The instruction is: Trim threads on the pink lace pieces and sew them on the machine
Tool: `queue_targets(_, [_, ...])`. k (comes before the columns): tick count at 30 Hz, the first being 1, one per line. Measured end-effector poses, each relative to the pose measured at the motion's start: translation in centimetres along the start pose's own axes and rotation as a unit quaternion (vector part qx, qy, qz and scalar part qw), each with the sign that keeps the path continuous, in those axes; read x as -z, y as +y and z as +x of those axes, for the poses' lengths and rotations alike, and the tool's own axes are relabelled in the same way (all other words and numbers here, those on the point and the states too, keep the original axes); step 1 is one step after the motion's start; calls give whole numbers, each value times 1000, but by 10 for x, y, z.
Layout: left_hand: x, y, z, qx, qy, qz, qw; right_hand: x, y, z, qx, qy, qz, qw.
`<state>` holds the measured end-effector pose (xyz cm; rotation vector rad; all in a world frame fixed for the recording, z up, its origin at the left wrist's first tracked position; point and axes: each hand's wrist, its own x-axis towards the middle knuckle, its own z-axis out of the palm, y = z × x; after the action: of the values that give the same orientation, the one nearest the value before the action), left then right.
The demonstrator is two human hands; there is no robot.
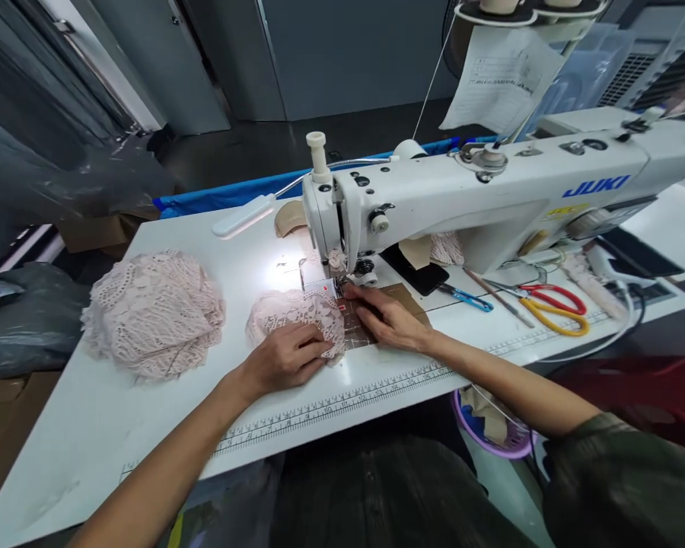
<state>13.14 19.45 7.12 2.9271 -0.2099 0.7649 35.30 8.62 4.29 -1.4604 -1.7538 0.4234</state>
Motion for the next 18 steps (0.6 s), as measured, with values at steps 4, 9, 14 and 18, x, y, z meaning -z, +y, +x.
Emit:
queue_targets(4, [3, 6, 4, -20, 47, 34, 998, 7, 13, 1, -74, 76, 54, 993])
queue_targets(9, [1, 4, 2, -27, 4, -8, 1000, 9, 10, -2, 4, 14, -10, 1000])
queue_targets(14, [2, -4, -5, -24, -41, -53, 997, 9, 10, 2, 85, -63, -87, 991])
queue_targets(18, [-1, -7, -9, -17, -1, -35, 999, 9, 11, 14, 117, -115, -204, 965])
